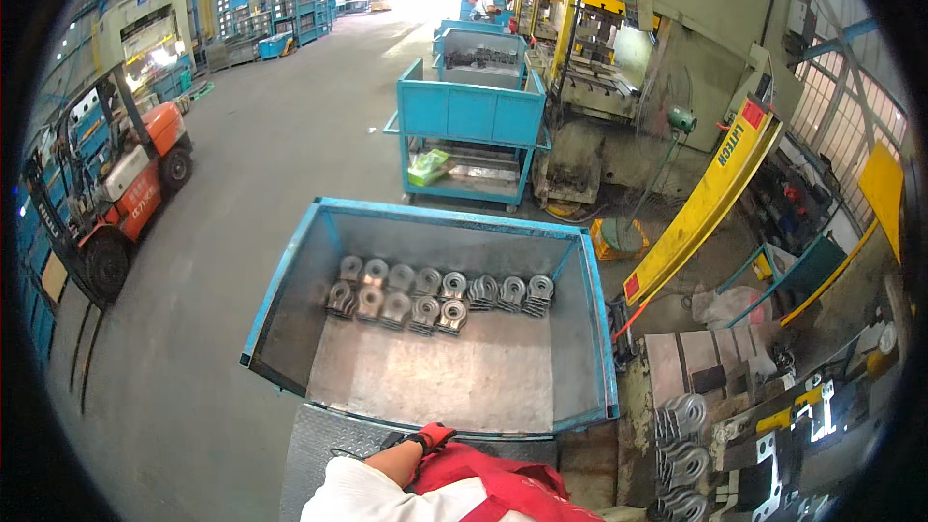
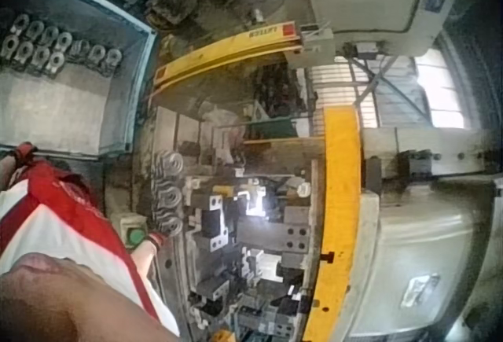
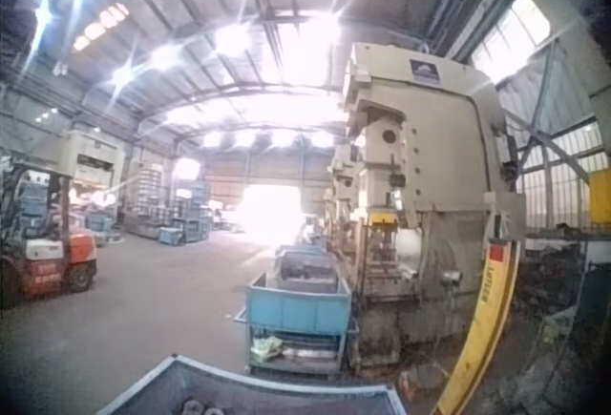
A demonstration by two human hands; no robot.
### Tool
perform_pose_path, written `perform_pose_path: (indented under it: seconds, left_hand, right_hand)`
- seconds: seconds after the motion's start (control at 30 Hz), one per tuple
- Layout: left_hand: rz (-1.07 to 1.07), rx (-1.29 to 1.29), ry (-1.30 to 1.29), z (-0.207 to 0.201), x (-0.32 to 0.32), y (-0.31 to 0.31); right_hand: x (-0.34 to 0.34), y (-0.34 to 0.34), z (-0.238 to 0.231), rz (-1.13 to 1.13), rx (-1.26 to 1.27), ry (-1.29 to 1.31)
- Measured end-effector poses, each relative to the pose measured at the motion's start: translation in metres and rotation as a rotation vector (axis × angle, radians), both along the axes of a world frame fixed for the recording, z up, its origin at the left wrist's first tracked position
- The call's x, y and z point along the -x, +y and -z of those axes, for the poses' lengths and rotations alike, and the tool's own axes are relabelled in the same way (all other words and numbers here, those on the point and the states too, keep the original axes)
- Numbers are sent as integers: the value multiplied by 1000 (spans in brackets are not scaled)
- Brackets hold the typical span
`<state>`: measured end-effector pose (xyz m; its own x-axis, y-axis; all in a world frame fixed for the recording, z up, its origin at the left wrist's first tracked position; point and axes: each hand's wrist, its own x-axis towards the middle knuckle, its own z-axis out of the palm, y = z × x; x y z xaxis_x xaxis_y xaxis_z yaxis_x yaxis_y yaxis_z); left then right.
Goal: Operating a metal stamping press by loading blanks, triggering the press with dual safety buttons, and unloading formed parts into a bin.
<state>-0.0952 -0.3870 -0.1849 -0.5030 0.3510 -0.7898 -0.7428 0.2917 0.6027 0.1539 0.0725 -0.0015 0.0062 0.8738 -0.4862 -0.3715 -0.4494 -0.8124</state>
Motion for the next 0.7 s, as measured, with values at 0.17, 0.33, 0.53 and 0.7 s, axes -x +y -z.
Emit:
perform_pose_path:
  seconds: [0.17,0.33,0.53,0.7]
  left_hand:
    - [14,162,24,22,-1,-10]
    - [294,187,264,25,1,-23]
    - [286,124,386,21,-2,-22]
    - [93,210,84,7,-1,-11]
  right_hand:
    - [1,2,0,7,-1,-9]
    - [9,4,1,-4,6,-18]
    - [11,9,1,1,11,-29]
    - [8,10,3,24,5,-22]
